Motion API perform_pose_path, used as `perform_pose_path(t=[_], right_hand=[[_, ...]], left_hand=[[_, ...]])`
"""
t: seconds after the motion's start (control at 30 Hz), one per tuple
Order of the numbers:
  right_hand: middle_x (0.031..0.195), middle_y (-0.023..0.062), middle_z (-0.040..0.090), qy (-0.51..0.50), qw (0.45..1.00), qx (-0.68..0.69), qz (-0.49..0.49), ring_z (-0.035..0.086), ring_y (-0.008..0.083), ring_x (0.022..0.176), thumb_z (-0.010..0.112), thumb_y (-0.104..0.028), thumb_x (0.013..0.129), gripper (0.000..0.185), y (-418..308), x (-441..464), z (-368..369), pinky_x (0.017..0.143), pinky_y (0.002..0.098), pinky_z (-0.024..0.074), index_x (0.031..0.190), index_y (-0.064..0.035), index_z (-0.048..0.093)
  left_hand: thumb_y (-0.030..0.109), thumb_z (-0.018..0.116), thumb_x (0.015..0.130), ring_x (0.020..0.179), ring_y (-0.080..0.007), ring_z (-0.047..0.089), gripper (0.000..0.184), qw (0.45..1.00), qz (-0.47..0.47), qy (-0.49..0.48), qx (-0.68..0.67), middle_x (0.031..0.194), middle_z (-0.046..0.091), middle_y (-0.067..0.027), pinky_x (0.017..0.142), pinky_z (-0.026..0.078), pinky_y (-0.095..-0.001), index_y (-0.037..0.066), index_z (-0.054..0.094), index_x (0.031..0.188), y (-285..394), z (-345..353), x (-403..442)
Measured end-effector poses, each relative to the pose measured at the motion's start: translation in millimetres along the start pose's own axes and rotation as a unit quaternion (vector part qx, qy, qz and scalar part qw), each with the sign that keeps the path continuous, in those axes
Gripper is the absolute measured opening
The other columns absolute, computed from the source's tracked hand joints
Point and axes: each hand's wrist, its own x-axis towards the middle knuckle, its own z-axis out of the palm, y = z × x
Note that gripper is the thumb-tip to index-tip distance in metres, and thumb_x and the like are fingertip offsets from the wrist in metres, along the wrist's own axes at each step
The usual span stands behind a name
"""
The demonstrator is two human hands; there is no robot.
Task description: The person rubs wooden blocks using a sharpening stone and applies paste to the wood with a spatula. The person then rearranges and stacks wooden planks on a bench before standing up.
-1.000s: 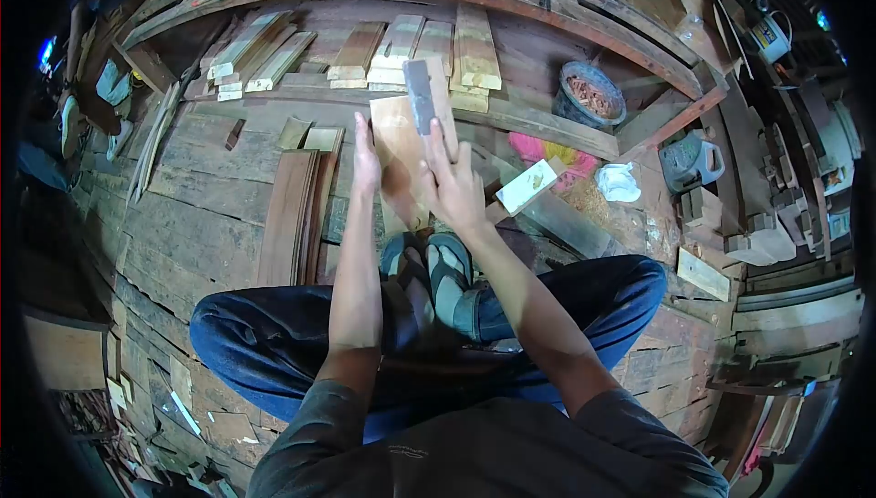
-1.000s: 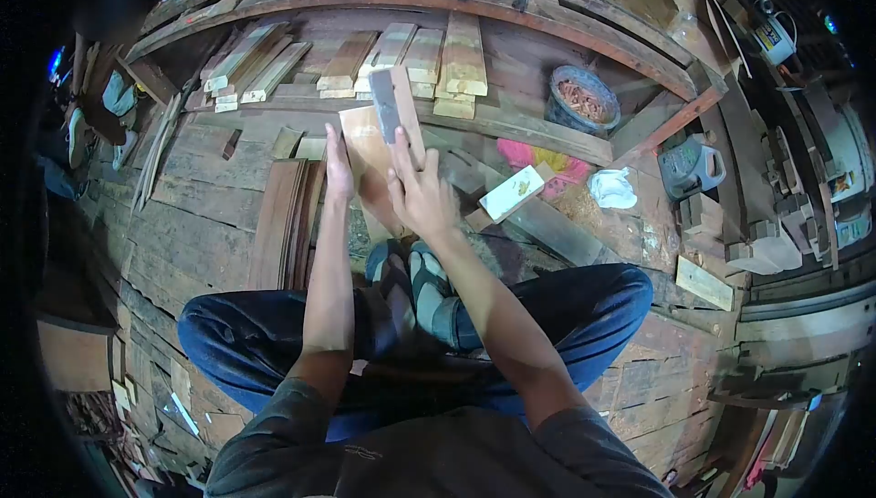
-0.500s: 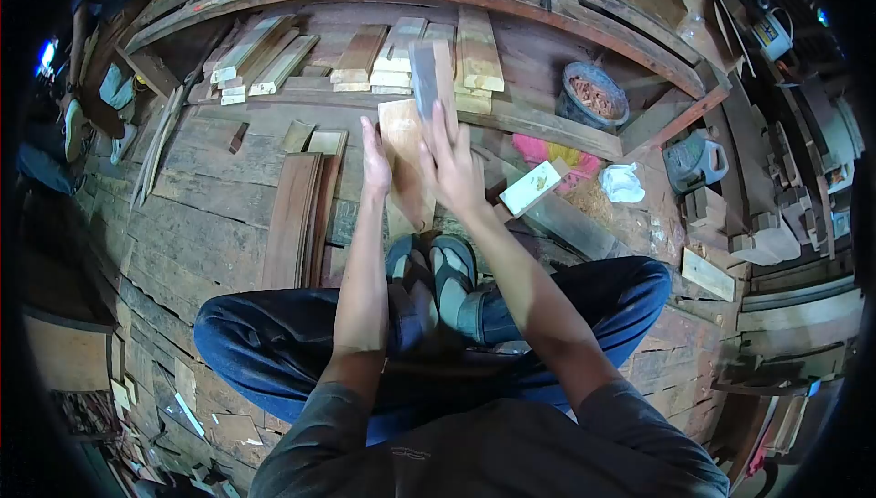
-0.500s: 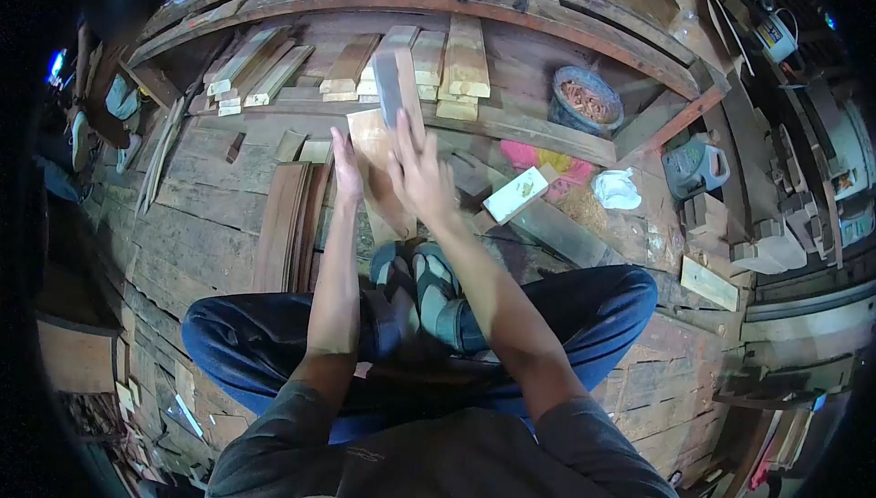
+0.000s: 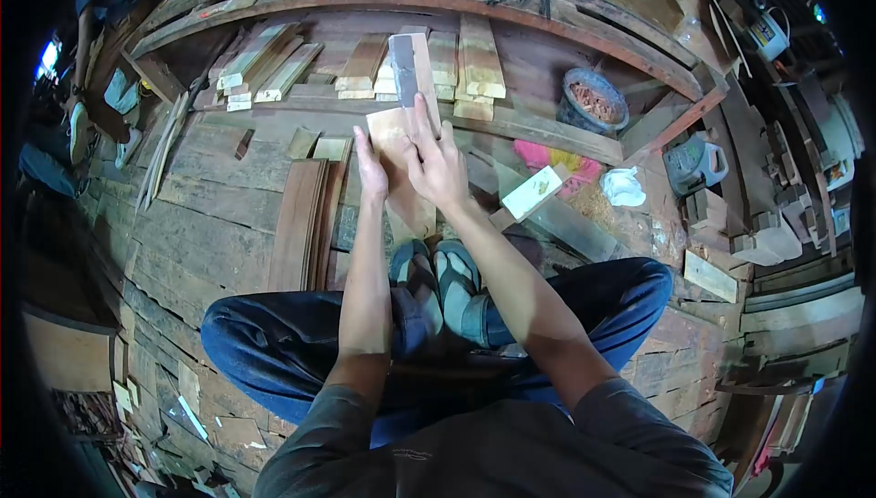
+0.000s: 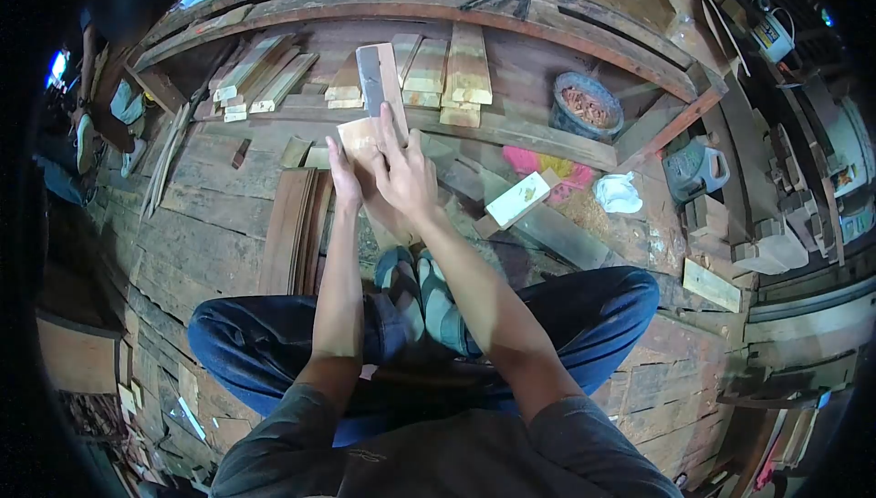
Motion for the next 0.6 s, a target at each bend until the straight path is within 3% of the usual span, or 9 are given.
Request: perform_pose_path(t=[0.07,0.13,0.17,0.23,0.33,0.43,0.53,0.57,0.6], right_hand=[[0.13,0.031,0.055,-0.004,0.999,0.049,-0.007,0.063,0.0474,0.083,0.059,-0.017,0.093,0.072,1.8,2.4,-4.3,0.075,0.0484,0.0551,0.157,-0.0118,0.028],[0.133,0.0292,0.054,0.04,0.998,0.037,-0.039,0.063,0.0458,0.082,0.06,-0.017,0.092,0.072,-1.9,-0.3,-10.9,0.079,0.0467,0.0541,0.157,-0.0088,0.029],[0.129,0.0298,0.055,0.041,0.998,0.023,-0.041,0.062,0.0456,0.081,0.061,-0.018,0.092,0.072,-2.6,-6.9,-14.9,0.077,0.0463,0.0543,0.156,-0.0083,0.029],[0.105,0.0278,0.056,0.01,1.0,-0.012,-0.01,0.06,0.0432,0.075,0.061,-0.019,0.092,0.071,-5.3,-25.9,-21.5,0.068,0.0454,0.0547,0.156,-0.008,0.032],[0.094,0.0235,0.051,-0.032,0.997,-0.067,-0.032,0.058,0.0408,0.07,0.062,-0.021,0.091,0.071,24.7,-69.3,-3.3,0.061,0.0457,0.0541,0.155,-0.0091,0.034],[0.1,0.0219,0.048,-0.067,0.993,-0.1,-0.003,0.06,0.0407,0.065,0.06,-0.029,0.093,0.068,48.0,-103.3,11.2,0.057,0.0481,0.0549,0.156,-0.0203,0.034],[0.101,0.0218,0.048,-0.023,0.995,-0.089,-0.051,0.06,0.0403,0.062,0.06,-0.029,0.093,0.07,39.7,-81.0,10.6,0.057,0.0488,0.0551,0.157,-0.0212,0.032],[0.102,0.0273,0.055,-0.059,0.995,-0.077,-0.02,0.063,0.0439,0.072,0.061,-0.024,0.091,0.07,31.1,-65.8,5.2,0.06,0.0473,0.0561,0.156,-0.0155,0.033],[0.103,0.0287,0.056,-0.045,0.996,-0.073,-0.025,0.064,0.0454,0.074,0.06,-0.024,0.092,0.07,20.0,-45.1,1.8,0.061,0.0481,0.0563,0.156,-0.0168,0.033]], left_hand=[[0.064,0.029,0.103,0.144,-0.0267,0.034,0.085,1.0,0.004,0.012,0.007,0.155,0.036,-0.0185,0.121,0.019,-0.0385,-0.006,0.03,0.151,-0.6,-0.1,-1.2],[0.063,0.029,0.103,0.148,-0.0267,0.027,0.086,0.999,0.007,0.027,0.016,0.16,0.029,-0.0189,0.123,0.015,-0.0385,-0.006,0.024,0.154,-0.3,-1.5,-1.0],[0.06,0.027,0.105,0.141,-0.0247,0.036,0.081,0.998,0.003,0.054,0.029,0.152,0.041,-0.0163,0.12,0.021,-0.0369,-0.007,0.033,0.15,-1.7,-0.3,0.9],[0.06,0.027,0.105,0.14,-0.0246,0.037,0.081,0.994,0.038,0.1,0.026,0.152,0.041,-0.0159,0.12,0.021,-0.0369,-0.007,0.034,0.15,-17.3,-3.7,8.0],[0.059,0.026,0.105,0.143,-0.0246,0.034,0.08,0.991,0.046,0.122,0.033,0.155,0.038,-0.0159,0.12,0.02,-0.0364,-0.006,0.03,0.152,-27.8,-6.0,8.1],[0.059,0.03,0.104,0.149,-0.0266,0.024,0.082,0.999,-0.001,0.028,-0.041,0.161,0.025,-0.0171,0.123,0.014,-0.0372,-0.005,0.021,0.155,-11.4,-9.5,6.3],[0.057,0.031,0.105,0.151,-0.0277,0.019,0.082,0.995,-0.017,-0.052,-0.086,0.164,0.02,-0.0178,0.123,0.012,-0.0383,-0.003,0.015,0.157,-11.9,-27.2,13.5],[0.057,0.031,0.105,0.151,-0.0278,0.02,0.081,0.994,-0.019,-0.07,-0.088,0.164,0.02,-0.0179,0.124,0.013,-0.0386,-0.003,0.014,0.157,-21.4,-34.1,15.3],[0.057,0.031,0.105,0.151,-0.0278,0.021,0.081,0.999,0.006,-0.018,-0.045,0.163,0.022,-0.0181,0.123,0.013,-0.0387,-0.003,0.016,0.157,-36.5,-39.6,19.4]])
